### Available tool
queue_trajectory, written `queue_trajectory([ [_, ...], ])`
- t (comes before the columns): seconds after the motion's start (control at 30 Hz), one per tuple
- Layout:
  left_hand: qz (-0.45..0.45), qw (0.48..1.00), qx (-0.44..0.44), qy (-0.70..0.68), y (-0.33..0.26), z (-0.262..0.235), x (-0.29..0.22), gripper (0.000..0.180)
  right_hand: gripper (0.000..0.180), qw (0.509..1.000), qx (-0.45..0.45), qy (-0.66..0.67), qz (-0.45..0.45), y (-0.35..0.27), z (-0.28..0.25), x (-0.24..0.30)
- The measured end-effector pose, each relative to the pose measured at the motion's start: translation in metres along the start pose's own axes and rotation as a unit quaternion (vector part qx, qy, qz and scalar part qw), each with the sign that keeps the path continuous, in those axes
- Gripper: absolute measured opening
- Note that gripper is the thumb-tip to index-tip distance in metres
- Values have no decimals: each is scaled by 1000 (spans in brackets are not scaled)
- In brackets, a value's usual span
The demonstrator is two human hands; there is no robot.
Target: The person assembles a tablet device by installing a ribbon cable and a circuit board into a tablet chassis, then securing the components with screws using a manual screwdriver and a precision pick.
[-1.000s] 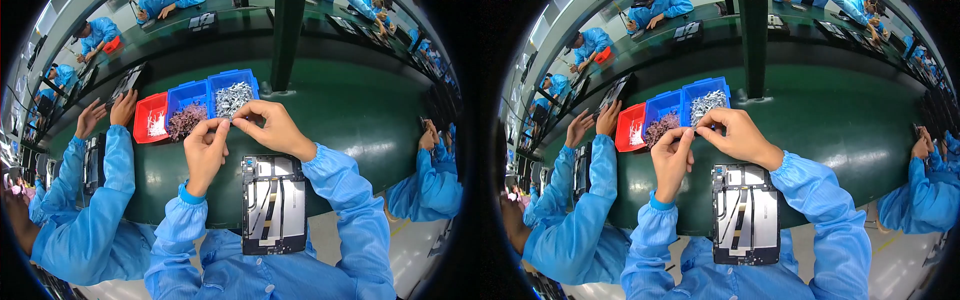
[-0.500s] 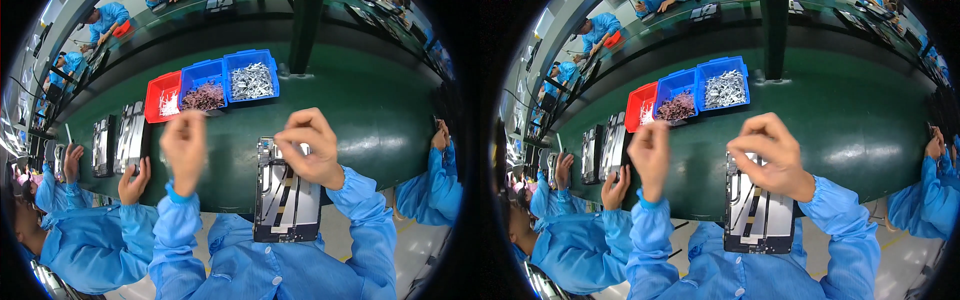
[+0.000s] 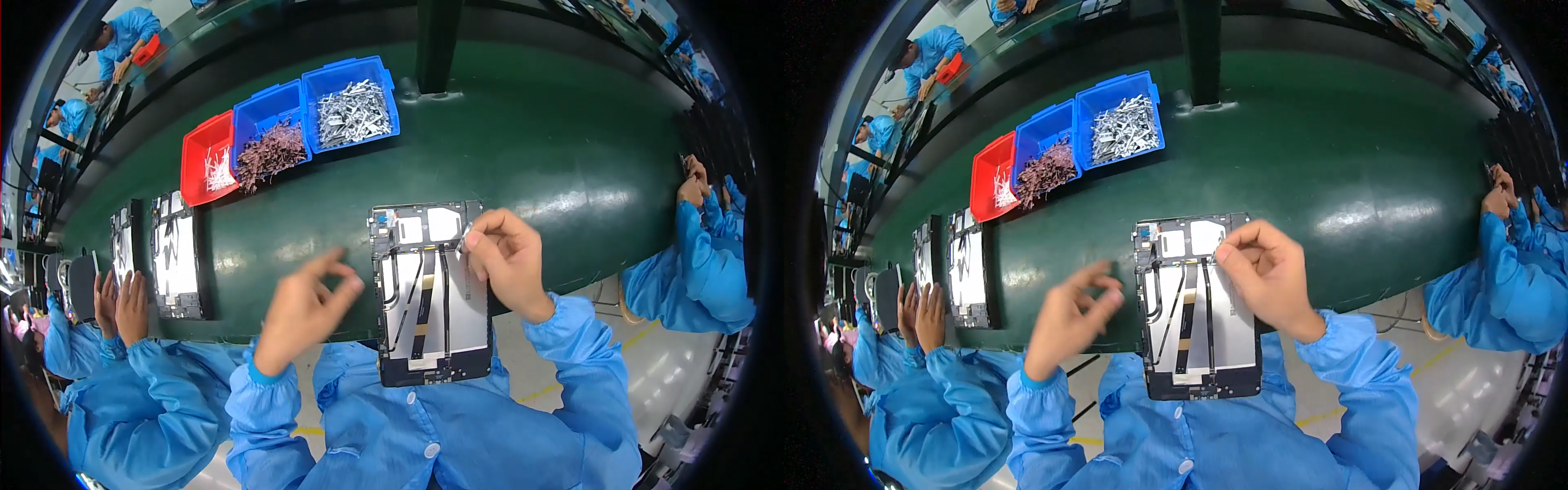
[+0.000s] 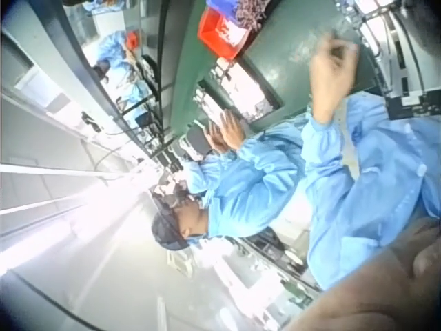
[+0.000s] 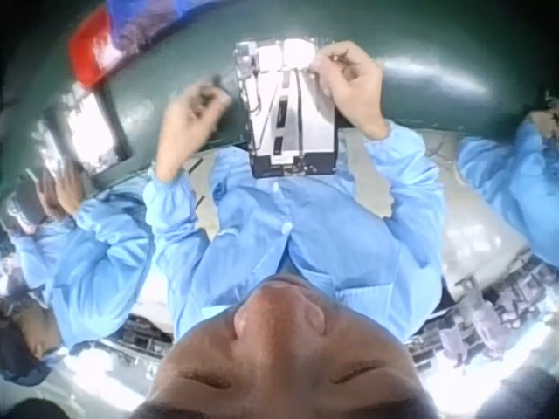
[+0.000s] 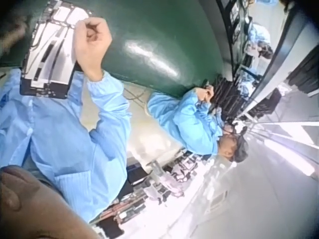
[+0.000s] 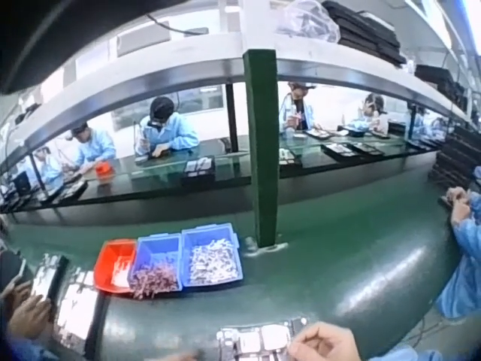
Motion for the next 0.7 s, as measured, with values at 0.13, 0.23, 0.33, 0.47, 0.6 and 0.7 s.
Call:
queue_trajectory([
  [0.13, -5, 994, 86, -64, -13, 31, -14, 64, 6, 995, -7, -11, -102, -18, 0, -11],
  [0.23, -64, 952, 85, -286, -12, 49, -6, 70, 8, 988, -14, -36, -147, -21, -1, -7],
  [0.33, -72, 934, 84, -340, -7, 57, -10, 68, 7, 991, -11, -34, -128, -21, -1, -6],
  [0.47, -141, 905, 118, -384, -2, 60, -15, 58, 6, 991, -9, -22, -133, -20, -4, -9],
  [0.6, -105, 902, 173, -381, -3, 67, -32, 51, 6, 990, -5, -18, -140, -22, 0, -9],
  [0.7, -146, 904, 256, -310, -9, 74, -32, 30, 7, 993, 7, -11, -120, -18, 5, -6],
])
Point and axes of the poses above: each hand's wrist, its own y-axis towards the middle knuckle, its own z-axis out of the palm, x = y × z, the point moved 8 cm from there along y, towards the middle knuckle, and after that the axes turned 15 degrees about y, right-handed, at the moved point
